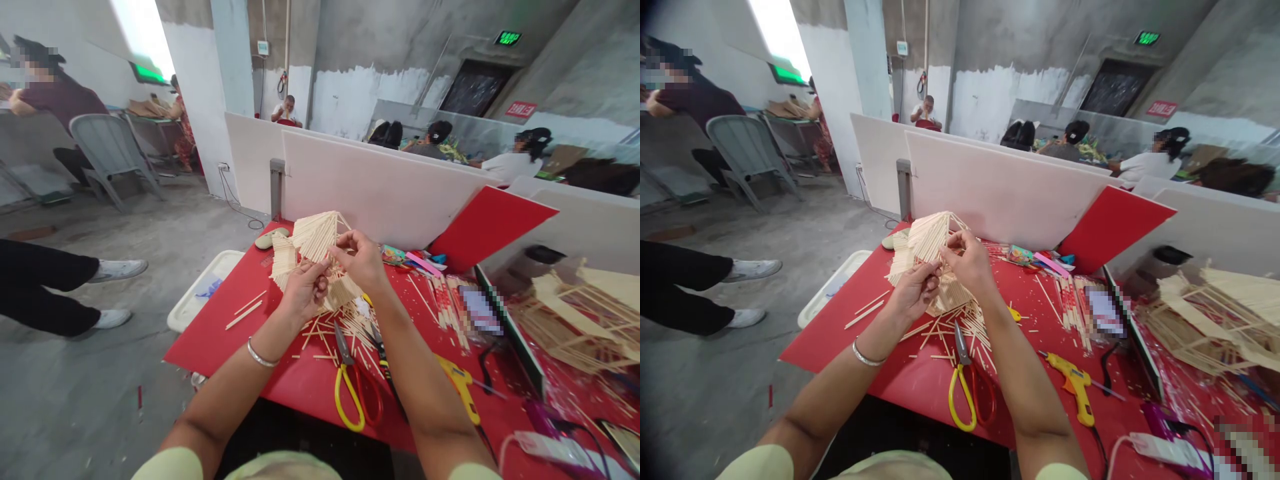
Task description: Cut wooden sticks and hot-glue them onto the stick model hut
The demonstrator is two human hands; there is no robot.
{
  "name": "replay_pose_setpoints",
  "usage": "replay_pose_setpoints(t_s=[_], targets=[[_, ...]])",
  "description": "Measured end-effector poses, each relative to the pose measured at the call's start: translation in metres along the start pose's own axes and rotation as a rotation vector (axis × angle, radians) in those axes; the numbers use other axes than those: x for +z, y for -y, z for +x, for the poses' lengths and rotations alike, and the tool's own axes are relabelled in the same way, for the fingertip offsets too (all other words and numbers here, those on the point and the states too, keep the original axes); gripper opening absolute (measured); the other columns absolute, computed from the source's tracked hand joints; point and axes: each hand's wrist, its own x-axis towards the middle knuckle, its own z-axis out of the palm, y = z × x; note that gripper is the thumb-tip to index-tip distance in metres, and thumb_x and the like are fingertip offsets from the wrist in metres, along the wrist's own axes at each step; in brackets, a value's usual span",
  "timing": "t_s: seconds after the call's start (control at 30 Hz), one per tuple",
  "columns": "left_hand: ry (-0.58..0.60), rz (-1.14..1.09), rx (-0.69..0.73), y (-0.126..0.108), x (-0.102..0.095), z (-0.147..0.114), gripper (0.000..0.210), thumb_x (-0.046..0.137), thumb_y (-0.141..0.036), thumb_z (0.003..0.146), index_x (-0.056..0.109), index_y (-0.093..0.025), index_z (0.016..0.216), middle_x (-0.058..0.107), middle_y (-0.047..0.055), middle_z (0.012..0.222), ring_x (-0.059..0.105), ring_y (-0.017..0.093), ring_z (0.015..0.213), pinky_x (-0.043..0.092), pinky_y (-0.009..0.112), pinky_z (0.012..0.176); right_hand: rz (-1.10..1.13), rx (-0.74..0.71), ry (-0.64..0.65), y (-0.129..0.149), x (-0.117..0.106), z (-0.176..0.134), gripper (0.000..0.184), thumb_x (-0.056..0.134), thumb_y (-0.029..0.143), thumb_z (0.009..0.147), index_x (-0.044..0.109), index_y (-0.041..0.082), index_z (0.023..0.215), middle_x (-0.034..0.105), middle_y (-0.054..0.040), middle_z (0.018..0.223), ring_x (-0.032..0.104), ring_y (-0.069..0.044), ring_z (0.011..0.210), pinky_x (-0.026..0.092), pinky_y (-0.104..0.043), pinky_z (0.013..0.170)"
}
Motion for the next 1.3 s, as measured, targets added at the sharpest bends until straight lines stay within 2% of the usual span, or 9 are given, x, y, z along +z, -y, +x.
replay_pose_setpoints(t_s=[0.2,0.43,0.87,1.1,1.3], targets=[[-0.005,-0.009,-0.064,-0.006,-0.002,0.002,0.026,0.080,-0.029,0.068,0.063,-0.011,0.078,0.062,-0.001,0.067,0.047,0.002,0.042,0.026,0.015,0.033,0.044,0.041,0.009,0.003,0.002,0.001,0.021,0.070,0.034,0.076,0.057,0.021,0.086,0.065,-0.0001,0.081,0.060,-0.014,0.073,0.048,-0.028,0.067],[-0.053,-0.005,-0.065,-0.012,0.002,0.001,0.025,0.074,-0.033,0.072,0.061,-0.012,0.075,0.063,0.000,0.062,0.050,0.005,0.041,0.029,0.016,0.034,0.059,0.019,0.008,0.002,0.002,0.002,0.023,0.071,0.034,0.076,0.058,0.020,0.088,0.065,-0.0007,0.084,0.061,-0.014,0.076,0.048,-0.029,0.070],[-0.038,0.032,-0.040,-0.013,0.001,0.005,0.027,0.077,-0.033,0.068,0.065,-0.011,0.079,0.063,-0.001,0.061,0.049,0.005,0.041,0.028,0.017,0.035,0.084,0.037,0.000,0.002,0.005,0.002,0.021,0.070,0.034,0.077,0.058,0.020,0.087,0.065,-0.0003,0.081,0.061,-0.014,0.071,0.048,-0.029,0.066],[-0.018,0.039,-0.035,-0.011,-0.001,0.006,0.027,0.080,-0.032,0.067,0.064,-0.012,0.077,0.062,-0.002,0.063,0.049,0.004,0.042,0.029,0.017,0.036,0.089,0.034,0.010,-0.001,0.005,0.002,0.023,0.072,0.035,0.077,0.058,0.021,0.088,0.065,-0.0001,0.083,0.061,-0.014,0.073,0.049,-0.029,0.069],[-0.003,0.077,0.025,-0.003,-0.004,0.009,0.033,0.086,-0.030,0.063,0.060,-0.013,0.073,0.062,-0.002,0.063,0.048,0.003,0.043,0.027,0.016,0.036,0.112,0.036,0.007,-0.003,0.004,0.000,0.028,0.074,0.038,0.075,0.058,0.020,0.089,0.066,-0.0012,0.087,0.062,-0.014,0.077,0.051,-0.030,0.072]])
